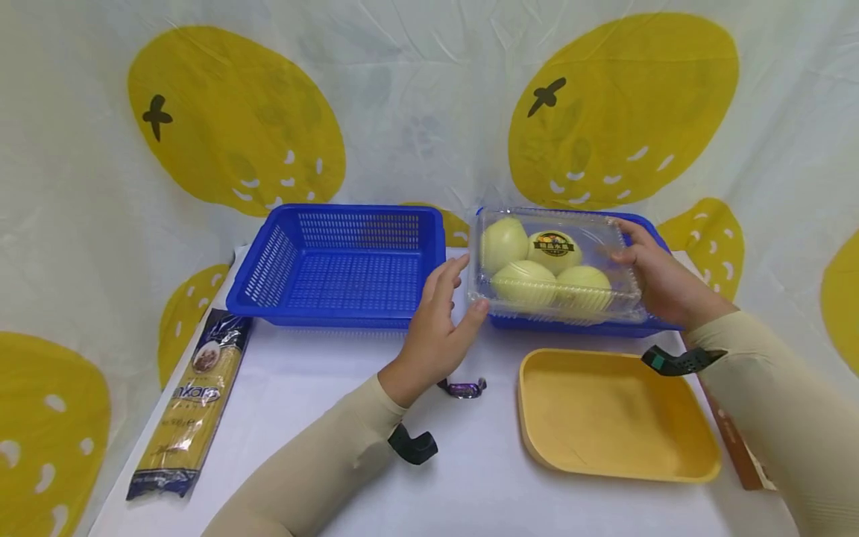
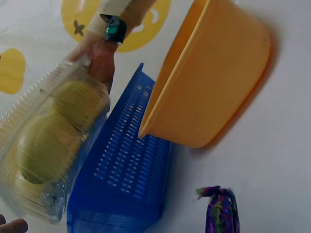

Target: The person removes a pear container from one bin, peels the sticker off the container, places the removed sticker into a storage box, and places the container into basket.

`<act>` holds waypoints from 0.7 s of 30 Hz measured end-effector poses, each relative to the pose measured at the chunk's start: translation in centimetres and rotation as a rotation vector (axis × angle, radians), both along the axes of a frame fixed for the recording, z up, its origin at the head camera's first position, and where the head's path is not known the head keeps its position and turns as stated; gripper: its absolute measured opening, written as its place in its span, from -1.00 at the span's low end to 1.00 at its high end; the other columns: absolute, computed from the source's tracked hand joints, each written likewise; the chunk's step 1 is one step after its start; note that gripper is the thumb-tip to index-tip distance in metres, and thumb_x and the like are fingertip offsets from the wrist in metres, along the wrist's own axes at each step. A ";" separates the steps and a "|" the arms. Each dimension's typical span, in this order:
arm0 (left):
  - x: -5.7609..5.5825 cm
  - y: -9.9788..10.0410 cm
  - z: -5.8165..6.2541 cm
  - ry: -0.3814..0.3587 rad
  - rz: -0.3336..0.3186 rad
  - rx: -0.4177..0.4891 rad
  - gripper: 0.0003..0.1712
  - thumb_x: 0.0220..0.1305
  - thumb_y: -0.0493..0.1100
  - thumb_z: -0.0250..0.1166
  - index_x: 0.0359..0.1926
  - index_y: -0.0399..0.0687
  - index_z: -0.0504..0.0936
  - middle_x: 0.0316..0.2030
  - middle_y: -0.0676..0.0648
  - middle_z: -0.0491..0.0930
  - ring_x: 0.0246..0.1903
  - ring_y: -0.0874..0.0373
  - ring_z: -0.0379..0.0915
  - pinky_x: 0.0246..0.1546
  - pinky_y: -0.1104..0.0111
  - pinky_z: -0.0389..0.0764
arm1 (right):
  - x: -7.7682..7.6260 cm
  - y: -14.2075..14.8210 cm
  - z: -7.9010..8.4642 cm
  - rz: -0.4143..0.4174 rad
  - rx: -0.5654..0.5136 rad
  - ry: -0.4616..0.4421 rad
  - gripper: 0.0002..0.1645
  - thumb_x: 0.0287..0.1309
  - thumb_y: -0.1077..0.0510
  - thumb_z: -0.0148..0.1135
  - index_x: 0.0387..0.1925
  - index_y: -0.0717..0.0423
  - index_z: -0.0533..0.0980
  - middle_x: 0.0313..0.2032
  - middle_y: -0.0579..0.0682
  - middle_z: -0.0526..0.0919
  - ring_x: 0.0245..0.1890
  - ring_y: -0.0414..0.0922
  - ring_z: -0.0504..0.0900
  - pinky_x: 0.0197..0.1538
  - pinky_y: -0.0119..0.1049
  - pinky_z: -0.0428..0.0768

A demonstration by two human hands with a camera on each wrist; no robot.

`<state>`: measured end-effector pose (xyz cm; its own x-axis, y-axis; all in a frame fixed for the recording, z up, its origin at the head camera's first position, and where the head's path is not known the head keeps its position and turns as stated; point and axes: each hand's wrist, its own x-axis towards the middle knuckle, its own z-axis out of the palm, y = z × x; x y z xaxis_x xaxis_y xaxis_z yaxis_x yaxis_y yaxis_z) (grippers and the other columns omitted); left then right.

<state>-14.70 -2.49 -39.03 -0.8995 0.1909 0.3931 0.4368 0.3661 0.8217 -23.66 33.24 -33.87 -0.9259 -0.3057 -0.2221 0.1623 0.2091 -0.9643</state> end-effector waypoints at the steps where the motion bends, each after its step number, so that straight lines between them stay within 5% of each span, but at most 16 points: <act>1: 0.3 -0.4 0.0 -0.008 -0.006 0.004 -0.20 0.59 0.18 0.12 0.70 0.17 0.12 0.63 -0.04 0.06 0.47 -0.08 0.29 0.34 0.01 0.50 | 0.4 -0.5 0.0 -0.002 -0.015 0.002 -0.30 0.60 0.03 -0.10 0.56 -0.52 -0.08 0.44 -0.18 0.09 0.49 0.02 0.04 0.48 0.02 0.19; 4: 1.1 -1.6 0.1 -0.021 -0.018 0.013 -0.20 0.59 0.16 0.13 0.70 0.18 0.12 0.65 -0.03 0.02 0.49 -0.10 0.27 0.36 -0.01 0.50 | 1.8 -1.8 0.1 0.001 -0.056 0.009 -0.18 0.58 0.10 -0.10 0.65 -0.43 -0.17 0.60 -0.13 -0.21 0.62 0.06 -0.31 0.63 0.12 -0.32; 6: 1.7 -2.4 0.2 -0.025 -0.022 0.016 -0.21 0.59 0.14 0.14 0.70 0.21 0.12 0.66 -0.02 0.00 0.50 -0.11 0.26 0.37 -0.05 0.50 | 2.6 -2.7 0.2 -0.004 -0.077 0.011 -0.15 0.57 0.13 -0.10 0.67 -0.40 -0.18 0.63 -0.10 -0.34 0.62 0.08 -0.41 0.62 0.07 -0.30; 8: 2.2 -3.2 0.3 -0.026 -0.020 0.004 -0.22 0.59 0.13 0.15 0.70 0.25 0.11 0.66 -0.01 -0.01 0.51 -0.09 0.24 0.37 -0.03 0.50 | 3.2 -3.4 0.2 -0.002 -0.086 0.005 -0.13 0.57 0.14 -0.09 0.68 -0.40 -0.19 0.63 -0.09 -0.37 0.62 0.08 -0.35 0.62 -0.01 -0.10; 12: 3.4 -4.9 0.3 -0.025 -0.018 -0.022 -0.22 0.59 0.11 0.18 0.68 0.30 0.12 0.66 0.01 0.00 0.51 -0.10 0.23 0.35 -0.05 0.51 | 4.5 -4.8 0.4 -0.008 -0.115 0.002 -0.20 0.54 0.16 -0.07 0.60 -0.46 -0.06 0.55 -0.09 -0.06 0.48 0.04 0.05 0.31 -0.26 0.45; 17: 5.1 -7.5 0.2 -0.011 0.003 -0.032 -0.20 0.56 0.04 0.25 0.68 0.21 0.15 0.65 -0.01 0.02 0.50 -0.07 0.25 0.36 -0.04 0.52 | 5.5 -7.1 0.2 0.004 -0.173 0.033 -0.25 0.52 0.22 -0.10 0.56 -0.41 0.05 0.36 -0.01 0.23 0.27 -0.04 0.39 0.13 -0.27 0.66; 21: 6.5 -9.4 0.0 0.022 0.024 -0.031 -0.18 0.53 -0.06 0.28 0.67 0.14 0.17 0.65 -0.04 0.04 0.50 -0.06 0.26 0.37 -0.05 0.51 | 6.2 -8.9 0.2 0.020 -0.187 0.049 -0.25 0.51 0.25 -0.10 0.56 -0.39 0.05 0.31 0.07 0.23 0.20 -0.06 0.47 0.09 -0.25 0.69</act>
<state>-8.24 -11.87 -38.98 -0.8952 0.1819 0.4068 0.4452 0.4017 0.8003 -17.45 24.32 -33.71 -0.9274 -0.3561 -0.1148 0.1122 0.0279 -0.9933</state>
